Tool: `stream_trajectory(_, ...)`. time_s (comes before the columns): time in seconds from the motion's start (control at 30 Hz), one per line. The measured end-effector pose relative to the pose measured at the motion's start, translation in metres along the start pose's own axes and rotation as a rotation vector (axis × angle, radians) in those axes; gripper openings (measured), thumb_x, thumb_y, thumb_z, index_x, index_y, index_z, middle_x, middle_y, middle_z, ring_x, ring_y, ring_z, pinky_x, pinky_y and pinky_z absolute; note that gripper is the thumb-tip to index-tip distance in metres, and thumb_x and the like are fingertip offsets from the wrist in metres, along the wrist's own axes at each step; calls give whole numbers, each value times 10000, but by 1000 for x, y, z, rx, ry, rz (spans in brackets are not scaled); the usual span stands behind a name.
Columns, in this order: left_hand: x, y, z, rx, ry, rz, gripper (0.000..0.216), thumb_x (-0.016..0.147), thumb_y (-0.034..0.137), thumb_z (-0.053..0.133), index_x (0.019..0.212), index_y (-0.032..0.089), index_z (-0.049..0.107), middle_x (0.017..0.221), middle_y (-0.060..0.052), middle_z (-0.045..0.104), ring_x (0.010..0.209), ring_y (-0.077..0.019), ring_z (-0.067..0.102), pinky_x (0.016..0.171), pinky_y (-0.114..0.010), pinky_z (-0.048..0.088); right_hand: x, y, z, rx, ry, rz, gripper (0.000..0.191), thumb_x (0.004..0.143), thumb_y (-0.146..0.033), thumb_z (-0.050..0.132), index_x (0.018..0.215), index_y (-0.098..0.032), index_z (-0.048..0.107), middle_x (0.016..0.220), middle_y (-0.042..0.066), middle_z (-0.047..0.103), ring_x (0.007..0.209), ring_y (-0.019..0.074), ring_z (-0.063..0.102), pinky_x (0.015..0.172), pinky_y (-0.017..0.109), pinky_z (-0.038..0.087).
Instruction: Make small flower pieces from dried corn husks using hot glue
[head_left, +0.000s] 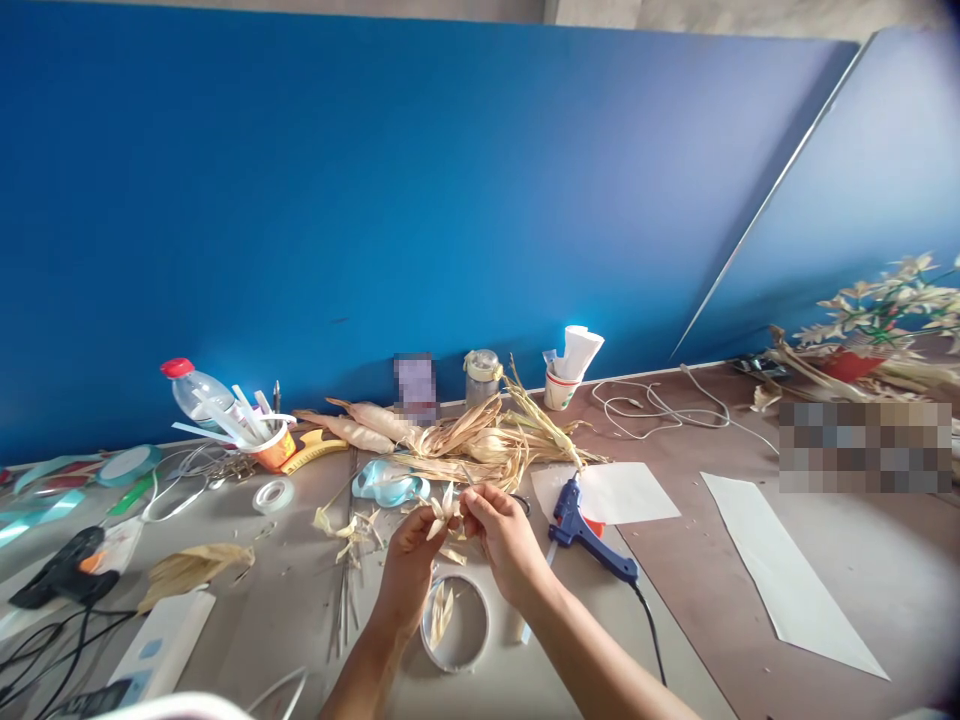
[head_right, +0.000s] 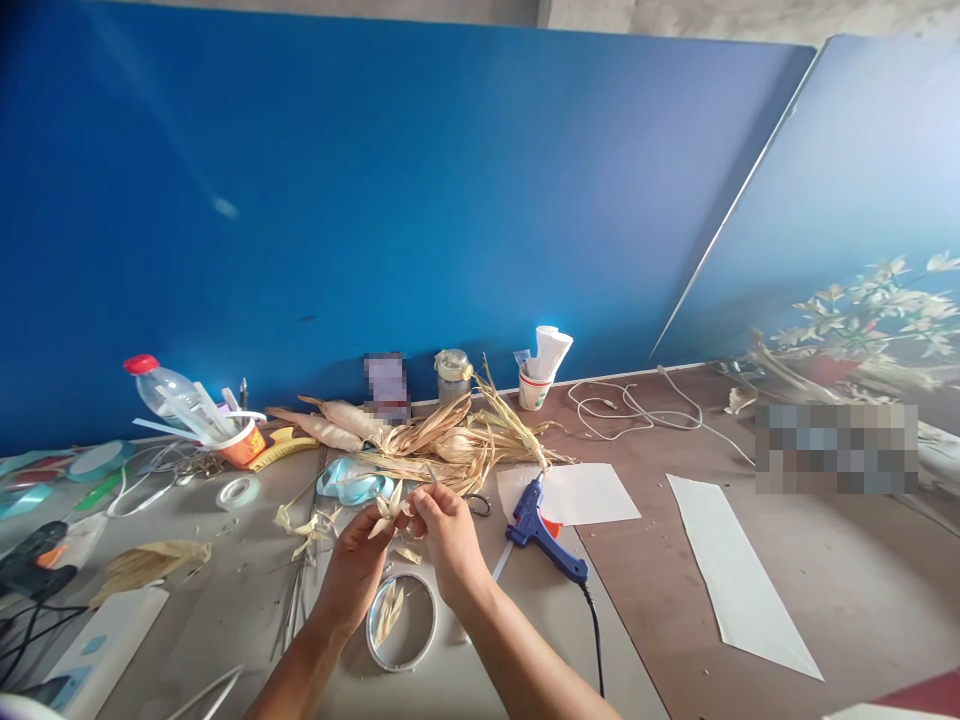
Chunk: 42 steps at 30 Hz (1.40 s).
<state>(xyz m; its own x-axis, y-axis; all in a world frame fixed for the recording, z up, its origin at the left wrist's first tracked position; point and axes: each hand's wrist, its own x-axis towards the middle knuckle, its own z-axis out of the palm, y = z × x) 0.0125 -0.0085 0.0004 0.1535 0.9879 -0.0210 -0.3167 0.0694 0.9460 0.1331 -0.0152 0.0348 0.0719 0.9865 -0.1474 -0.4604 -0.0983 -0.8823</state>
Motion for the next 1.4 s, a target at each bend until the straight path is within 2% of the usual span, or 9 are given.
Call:
stream_trajectory(0.1,0,1,0,-43,-10,-34,140,716,291,670,810,188,656,780,-11,656,798,-177,585,798,-317,420,4,-2,-5,-31,42,-18,157,668,-267,621,786,-167,596,586,-39,514,491,81,377,498,214,283)
stream_trajectory(0.2,1,4,-2,-118,-1,-40,138,715,272,677,828,197,657,779,-4,658,828,-169,587,846,-327,411,5,-5,-9,-70,51,-66,276,624,-174,564,897,-184,603,635,-42,532,515,85,402,531,216,321)
stream_trajectory(0.33,3,8,-7,-201,50,-37,126,681,264,714,784,217,660,767,4,673,829,-159,594,905,-346,396,7,-15,-17,-261,84,-153,156,619,-159,491,716,-165,613,621,-31,531,544,89,399,537,216,307)
stream_trajectory(0.43,4,11,-9,-246,38,-16,108,661,278,729,729,235,657,718,13,654,788,-160,591,918,-376,405,11,-28,-31,-437,66,-173,140,674,-201,507,767,-167,606,630,-30,552,515,89,384,511,221,286)
stream_trajectory(0.57,4,13,-9,-230,32,21,123,643,311,739,685,232,655,682,2,610,757,-177,582,902,-405,428,11,-43,-49,-826,80,-139,226,790,-369,489,812,-176,605,524,-29,513,486,123,421,510,250,317)
stream_trajectory(0.73,4,9,-10,-138,40,62,137,675,361,701,698,237,649,711,-8,590,773,-187,569,858,-378,451,-2,-34,-56,-1426,19,-306,347,750,-301,576,1082,-199,573,954,82,594,868,227,542,738,308,386)
stream_trajectory(0.87,6,4,-15,-83,43,87,155,711,370,671,751,221,663,754,-21,620,789,-184,573,861,-359,439,-9,-15,-52,-1781,-62,-196,326,727,-276,610,1044,-207,584,1014,112,587,946,272,540,772,332,371)
stream_trajectory(1.1,6,1,-22,8,82,48,189,706,370,682,818,219,673,798,-32,663,823,-192,591,848,-331,433,1,-6,-50,-1884,-103,-150,431,728,-238,585,1149,-172,521,1010,139,606,927,274,579,762,332,368)
stream_trajectory(1.4,7,-1,-22,2,115,65,224,671,399,703,806,223,669,763,-20,674,784,-192,608,816,-324,445,3,-12,-56,-1729,-116,-142,450,706,-250,565,1151,-194,519,996,106,617,909,253,588,738,312,376)
